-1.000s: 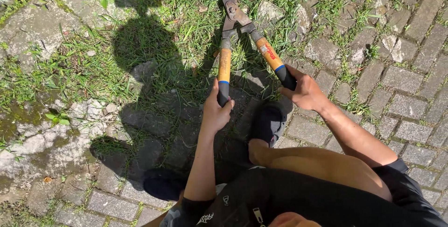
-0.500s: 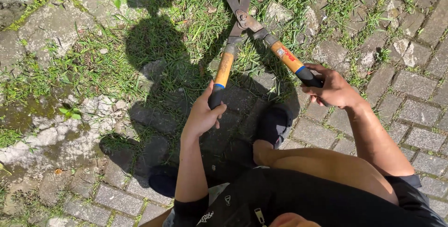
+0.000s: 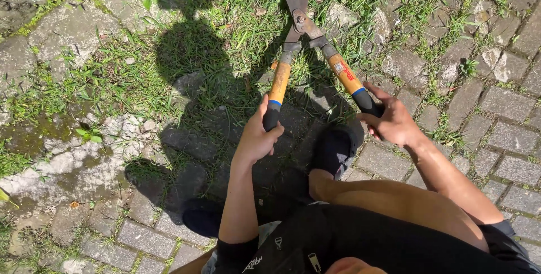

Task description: Trimming grass growing in the crevices of paving stones using manual garden shears.

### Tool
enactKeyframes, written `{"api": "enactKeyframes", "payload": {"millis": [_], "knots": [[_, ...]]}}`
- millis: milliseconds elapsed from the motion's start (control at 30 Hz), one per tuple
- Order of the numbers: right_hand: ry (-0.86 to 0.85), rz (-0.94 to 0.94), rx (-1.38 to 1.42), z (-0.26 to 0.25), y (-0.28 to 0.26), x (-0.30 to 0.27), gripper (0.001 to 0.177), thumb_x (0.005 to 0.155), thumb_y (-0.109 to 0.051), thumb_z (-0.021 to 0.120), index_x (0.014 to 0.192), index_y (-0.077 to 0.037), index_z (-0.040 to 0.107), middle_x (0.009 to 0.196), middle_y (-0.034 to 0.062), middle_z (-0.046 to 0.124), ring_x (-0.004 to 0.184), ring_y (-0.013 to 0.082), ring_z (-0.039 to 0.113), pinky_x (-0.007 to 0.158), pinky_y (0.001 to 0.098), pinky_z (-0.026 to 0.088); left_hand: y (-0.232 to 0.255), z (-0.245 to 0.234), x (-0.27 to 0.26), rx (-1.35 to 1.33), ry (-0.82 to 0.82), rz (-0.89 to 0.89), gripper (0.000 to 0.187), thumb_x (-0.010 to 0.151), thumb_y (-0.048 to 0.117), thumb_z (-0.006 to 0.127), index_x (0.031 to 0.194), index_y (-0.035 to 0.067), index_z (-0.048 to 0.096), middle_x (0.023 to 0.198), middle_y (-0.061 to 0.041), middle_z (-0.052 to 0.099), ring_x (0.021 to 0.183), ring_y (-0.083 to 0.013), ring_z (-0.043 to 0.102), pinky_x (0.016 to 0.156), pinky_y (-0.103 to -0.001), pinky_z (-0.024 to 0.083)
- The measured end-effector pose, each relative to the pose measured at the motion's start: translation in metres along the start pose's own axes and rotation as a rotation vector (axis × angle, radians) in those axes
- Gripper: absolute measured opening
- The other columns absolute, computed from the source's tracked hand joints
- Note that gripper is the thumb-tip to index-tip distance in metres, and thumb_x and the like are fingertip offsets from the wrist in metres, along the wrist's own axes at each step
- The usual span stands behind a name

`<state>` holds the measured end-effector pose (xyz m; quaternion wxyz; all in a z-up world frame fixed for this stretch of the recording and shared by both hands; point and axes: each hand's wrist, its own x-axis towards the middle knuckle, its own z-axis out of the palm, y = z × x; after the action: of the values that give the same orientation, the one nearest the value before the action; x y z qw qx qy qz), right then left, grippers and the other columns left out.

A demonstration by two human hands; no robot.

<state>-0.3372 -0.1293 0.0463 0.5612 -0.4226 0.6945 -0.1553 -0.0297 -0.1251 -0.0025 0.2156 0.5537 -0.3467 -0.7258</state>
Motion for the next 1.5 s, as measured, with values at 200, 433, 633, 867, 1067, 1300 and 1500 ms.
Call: {"api": "enactKeyframes", "payload": {"millis": [200,433,633,867,1067,1300,1500], "knots": [[-0.039,-0.058,-0.015,0.003,-0.002,0.028,0.074,0.094,0.005,0.067,0.160,-0.001,0.033,0.094,0.0378,0.064,0.052,0.0226,0.061,0.040,0.0334,0.055,-0.075,0.006,0.084,0.145,-0.010,0.199,0.084,0.091,0.004,0.061,0.160,-0.003,0.014,0.097,-0.026,0.066,0.052,-0.0240,0.068,0.035,-0.028,0.056],[-0.055,-0.071,-0.013,-0.013,-0.004,0.057,0.075,0.094,0.002,0.067,0.159,-0.004,0.032,0.086,0.0329,0.066,0.052,0.0260,0.065,0.041,0.0349,0.058,0.019,0.016,0.050,0.195,0.056,0.067,0.079,0.096,0.009,0.060,0.162,0.003,0.015,0.099,-0.025,0.067,0.054,-0.0233,0.069,0.035,-0.028,0.055],[-0.100,0.049,-0.151,-0.043,-0.014,0.074,0.077,0.096,-0.001,0.067,0.162,-0.008,0.029,0.099,0.0406,0.064,0.053,0.0265,0.064,0.041,0.0354,0.056,0.011,0.022,0.076,0.138,0.003,0.047,0.083,0.094,0.009,0.060,0.162,0.003,0.013,0.094,-0.021,0.067,0.048,-0.0230,0.066,0.033,-0.027,0.054],[-0.150,-0.119,-0.216,-0.062,-0.025,0.111,0.075,0.095,-0.001,0.068,0.160,-0.004,0.031,0.133,0.0462,0.049,0.080,0.0373,0.065,0.072,0.0483,0.056,0.015,0.058,0.102,0.179,0.100,0.055,0.086,0.097,0.013,0.059,0.163,0.006,0.005,0.105,-0.026,0.067,0.067,-0.0304,0.071,0.045,-0.035,0.058],[-0.172,0.027,-0.252,-0.071,-0.040,0.105,0.073,0.097,-0.001,0.063,0.163,-0.012,0.032,0.130,0.0434,0.053,0.055,0.0256,0.061,0.048,0.0354,0.056,0.037,0.041,0.081,0.089,0.077,0.027,0.081,0.097,0.008,0.055,0.163,0.002,0.008,0.093,-0.021,0.067,0.056,-0.0225,0.067,0.039,-0.029,0.057],[-0.087,-0.107,-0.088,-0.024,-0.016,0.134,0.073,0.098,-0.003,0.065,0.162,-0.010,0.030,0.118,0.0392,0.060,0.058,0.0268,0.066,0.046,0.0335,0.061,0.000,0.072,0.146,0.184,0.162,0.101,0.084,0.100,0.012,0.054,0.162,0.007,-0.002,0.105,-0.027,0.065,0.058,-0.0268,0.071,0.045,-0.033,0.064],[-0.146,0.045,-0.189,-0.074,-0.043,0.106,0.069,0.097,0.001,0.062,0.161,-0.005,0.034,0.101,0.0410,0.064,0.056,0.0302,0.063,0.044,0.0378,0.057,0.023,0.022,0.090,0.012,0.065,0.039,0.081,0.096,0.006,0.059,0.162,0.001,0.011,0.092,-0.021,0.067,0.061,-0.0235,0.066,0.038,-0.030,0.055]]}}
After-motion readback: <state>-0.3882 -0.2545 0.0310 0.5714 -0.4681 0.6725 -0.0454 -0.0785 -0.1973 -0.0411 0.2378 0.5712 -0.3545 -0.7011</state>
